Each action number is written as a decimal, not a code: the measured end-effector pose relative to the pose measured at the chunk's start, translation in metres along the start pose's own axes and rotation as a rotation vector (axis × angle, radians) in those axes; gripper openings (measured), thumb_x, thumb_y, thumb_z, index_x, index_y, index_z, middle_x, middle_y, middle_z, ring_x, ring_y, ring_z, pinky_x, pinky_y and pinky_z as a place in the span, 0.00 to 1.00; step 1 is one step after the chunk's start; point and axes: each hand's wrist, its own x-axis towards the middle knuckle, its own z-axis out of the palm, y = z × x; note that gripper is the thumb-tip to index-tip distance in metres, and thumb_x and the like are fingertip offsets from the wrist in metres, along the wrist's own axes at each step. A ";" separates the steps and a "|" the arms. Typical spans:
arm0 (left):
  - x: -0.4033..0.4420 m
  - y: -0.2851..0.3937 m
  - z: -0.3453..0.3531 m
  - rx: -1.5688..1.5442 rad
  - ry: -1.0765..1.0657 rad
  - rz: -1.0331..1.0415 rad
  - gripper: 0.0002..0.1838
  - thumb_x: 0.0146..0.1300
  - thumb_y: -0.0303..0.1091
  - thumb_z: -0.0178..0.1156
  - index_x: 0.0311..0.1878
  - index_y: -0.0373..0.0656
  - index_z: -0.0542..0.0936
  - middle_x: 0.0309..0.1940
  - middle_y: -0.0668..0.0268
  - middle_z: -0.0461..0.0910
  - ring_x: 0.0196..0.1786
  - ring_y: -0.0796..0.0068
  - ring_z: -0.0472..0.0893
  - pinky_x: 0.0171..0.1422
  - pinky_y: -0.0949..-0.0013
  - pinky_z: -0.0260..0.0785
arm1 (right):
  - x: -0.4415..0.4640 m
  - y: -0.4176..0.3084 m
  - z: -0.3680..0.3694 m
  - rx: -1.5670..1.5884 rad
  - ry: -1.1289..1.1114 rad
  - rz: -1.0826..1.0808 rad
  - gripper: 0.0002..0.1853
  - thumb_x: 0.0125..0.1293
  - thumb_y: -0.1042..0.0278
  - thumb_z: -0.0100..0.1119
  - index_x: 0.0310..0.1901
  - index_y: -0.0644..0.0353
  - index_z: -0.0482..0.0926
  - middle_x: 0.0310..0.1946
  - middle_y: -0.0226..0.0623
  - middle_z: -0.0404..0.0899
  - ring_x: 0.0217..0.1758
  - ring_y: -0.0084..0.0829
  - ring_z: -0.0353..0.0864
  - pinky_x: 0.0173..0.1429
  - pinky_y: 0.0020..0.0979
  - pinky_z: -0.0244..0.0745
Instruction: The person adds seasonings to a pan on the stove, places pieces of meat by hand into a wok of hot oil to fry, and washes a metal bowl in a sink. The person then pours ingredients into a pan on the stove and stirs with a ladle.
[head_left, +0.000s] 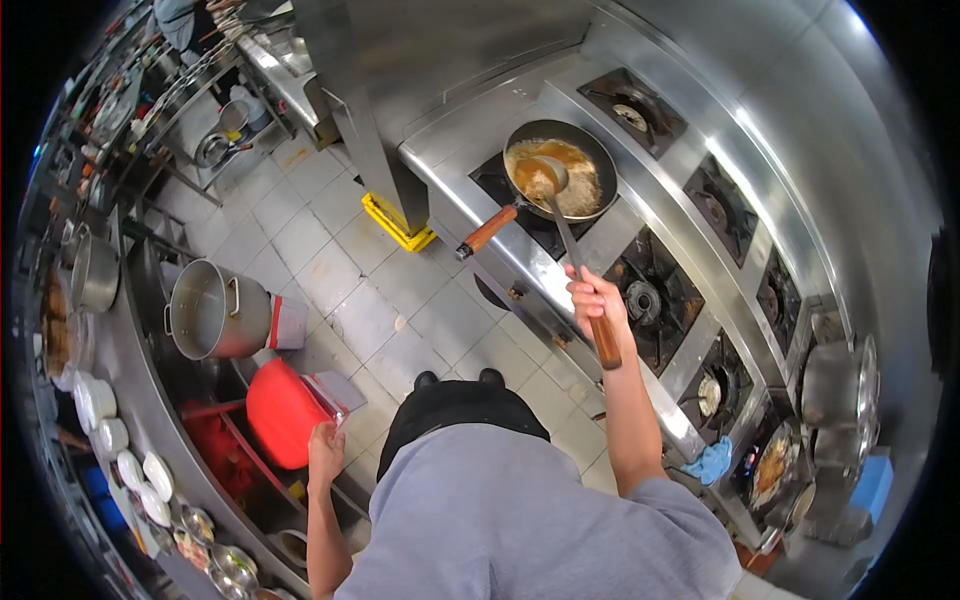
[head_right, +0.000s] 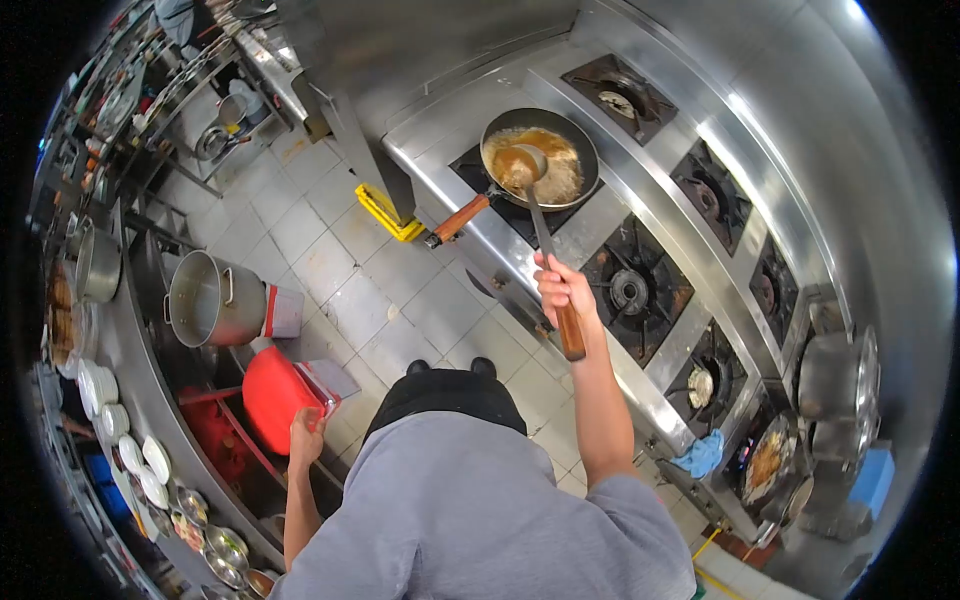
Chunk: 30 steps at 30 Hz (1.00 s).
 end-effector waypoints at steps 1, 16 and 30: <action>-0.007 -0.004 0.003 -0.009 0.018 -0.076 0.14 0.59 0.27 0.61 0.47 0.31 0.76 0.42 0.48 0.78 0.45 0.51 0.79 0.51 0.57 0.72 | -0.005 0.003 0.000 -0.128 0.063 -0.058 0.12 0.76 0.64 0.46 0.52 0.63 0.69 0.23 0.24 0.62 0.17 0.11 0.59 0.16 0.15 0.59; -0.191 -0.086 -0.009 -0.585 0.803 -0.764 0.09 0.63 0.34 0.59 0.37 0.38 0.82 0.23 0.73 0.77 0.27 0.84 0.73 0.28 0.75 0.66 | -0.006 -0.029 -0.052 -1.268 0.657 -0.322 0.15 0.69 0.54 0.59 0.51 0.48 0.69 0.20 0.18 0.57 0.15 0.14 0.55 0.13 0.21 0.53; -0.176 -0.246 -0.157 -1.294 1.368 -0.613 0.14 0.68 0.34 0.56 0.53 0.40 0.74 0.44 0.61 0.80 0.42 0.72 0.80 0.43 0.66 0.74 | 0.069 -0.021 -0.047 -1.309 0.718 -0.515 0.13 0.72 0.55 0.56 0.48 0.53 0.72 0.20 0.23 0.62 0.15 0.18 0.58 0.14 0.25 0.56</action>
